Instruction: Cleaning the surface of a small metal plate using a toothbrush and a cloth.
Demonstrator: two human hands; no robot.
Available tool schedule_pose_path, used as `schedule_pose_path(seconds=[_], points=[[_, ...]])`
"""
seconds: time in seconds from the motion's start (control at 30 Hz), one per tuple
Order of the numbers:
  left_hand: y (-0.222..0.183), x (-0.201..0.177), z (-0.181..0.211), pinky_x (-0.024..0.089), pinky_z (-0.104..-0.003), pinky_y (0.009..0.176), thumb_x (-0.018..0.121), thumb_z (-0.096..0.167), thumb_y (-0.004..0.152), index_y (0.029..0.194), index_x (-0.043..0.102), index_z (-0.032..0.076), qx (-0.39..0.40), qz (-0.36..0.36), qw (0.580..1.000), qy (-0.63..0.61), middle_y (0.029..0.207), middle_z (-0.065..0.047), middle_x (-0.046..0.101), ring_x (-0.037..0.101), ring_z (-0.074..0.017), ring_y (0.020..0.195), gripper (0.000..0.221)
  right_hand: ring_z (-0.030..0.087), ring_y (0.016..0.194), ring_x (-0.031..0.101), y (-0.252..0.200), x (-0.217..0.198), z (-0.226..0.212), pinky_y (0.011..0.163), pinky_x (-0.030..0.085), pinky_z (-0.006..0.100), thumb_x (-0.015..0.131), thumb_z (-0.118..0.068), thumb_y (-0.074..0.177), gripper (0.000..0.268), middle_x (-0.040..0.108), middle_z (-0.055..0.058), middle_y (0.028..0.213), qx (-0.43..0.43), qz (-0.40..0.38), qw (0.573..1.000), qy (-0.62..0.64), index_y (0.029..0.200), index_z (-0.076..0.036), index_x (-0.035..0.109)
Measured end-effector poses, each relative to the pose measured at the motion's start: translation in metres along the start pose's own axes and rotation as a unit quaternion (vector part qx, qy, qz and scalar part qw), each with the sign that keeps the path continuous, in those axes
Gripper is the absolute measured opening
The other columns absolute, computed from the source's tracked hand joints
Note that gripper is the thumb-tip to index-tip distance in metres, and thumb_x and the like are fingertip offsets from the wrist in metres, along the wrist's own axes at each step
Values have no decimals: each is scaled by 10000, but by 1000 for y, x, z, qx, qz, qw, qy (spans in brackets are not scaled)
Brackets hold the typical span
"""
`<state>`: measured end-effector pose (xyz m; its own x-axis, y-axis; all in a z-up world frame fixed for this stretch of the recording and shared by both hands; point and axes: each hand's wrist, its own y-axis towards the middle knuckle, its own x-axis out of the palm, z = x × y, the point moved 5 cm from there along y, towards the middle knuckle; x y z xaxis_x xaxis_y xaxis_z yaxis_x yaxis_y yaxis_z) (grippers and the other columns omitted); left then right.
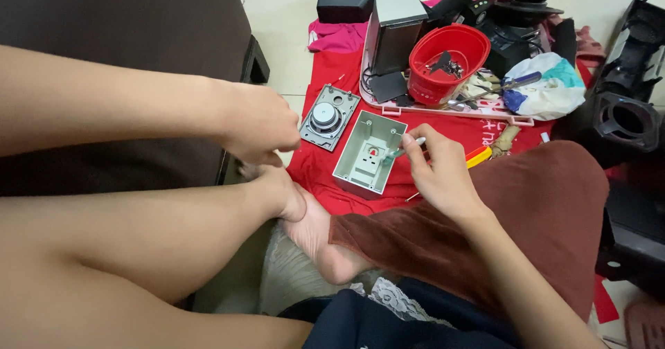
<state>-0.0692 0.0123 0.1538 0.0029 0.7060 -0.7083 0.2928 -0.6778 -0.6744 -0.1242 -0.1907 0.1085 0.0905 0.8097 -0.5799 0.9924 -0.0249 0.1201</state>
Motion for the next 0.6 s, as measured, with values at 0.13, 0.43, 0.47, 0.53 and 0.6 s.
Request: schedule_pose_path(seconds=[0.13, 0.43, 0.47, 0.53, 0.6], points=[[29, 19, -14, 522, -397, 646, 581, 358, 763, 798, 651, 117, -8, 29, 999, 27, 719, -81, 631, 648, -296, 711, 254, 285, 605, 601, -4, 5, 8, 602, 478, 386, 488, -218, 908, 205, 603, 134, 590, 5, -21, 1000, 1, 827, -82, 618], [82, 67, -77, 517, -418, 750, 554, 362, 757, 879, 651, 128, -74, -31, 994, 75, 854, -99, 658, 644, -281, 838, 281, 297, 622, 623, -23, 10, 8, 614, 486, 386, 494, -218, 890, 175, 625, 139, 614, 7, -22, 1000, -5, 834, -95, 604], [84, 73, -86, 515, -420, 756, 558, 367, 752, 889, 649, 135, -91, -36, 992, 76, 868, -94, 659, 643, -275, 852, 284, 311, 635, 624, -23, 7, 13, 628, 487, 396, 488, -224, 895, 181, 637, 134, 627, 13, -10, 1000, 0, 847, -100, 610], [94, 82, -103, 513, -422, 765, 563, 373, 744, 904, 645, 145, -112, -36, 990, 81, 889, -87, 660, 641, -267, 872, 291, 310, 632, 620, -21, 5, 26, 621, 490, 387, 498, -228, 893, 172, 623, 140, 616, 17, 7, 1000, -4, 853, -105, 611], [115, 84, -116, 510, -423, 775, 568, 380, 737, 920, 641, 154, -125, -33, 988, 89, 910, -80, 661, 638, -259, 892, 299, 310, 630, 616, -22, -4, 39, 614, 493, 377, 507, -232, 891, 163, 608, 145, 604, 30, 30, 999, -9, 859, -111, 612]])
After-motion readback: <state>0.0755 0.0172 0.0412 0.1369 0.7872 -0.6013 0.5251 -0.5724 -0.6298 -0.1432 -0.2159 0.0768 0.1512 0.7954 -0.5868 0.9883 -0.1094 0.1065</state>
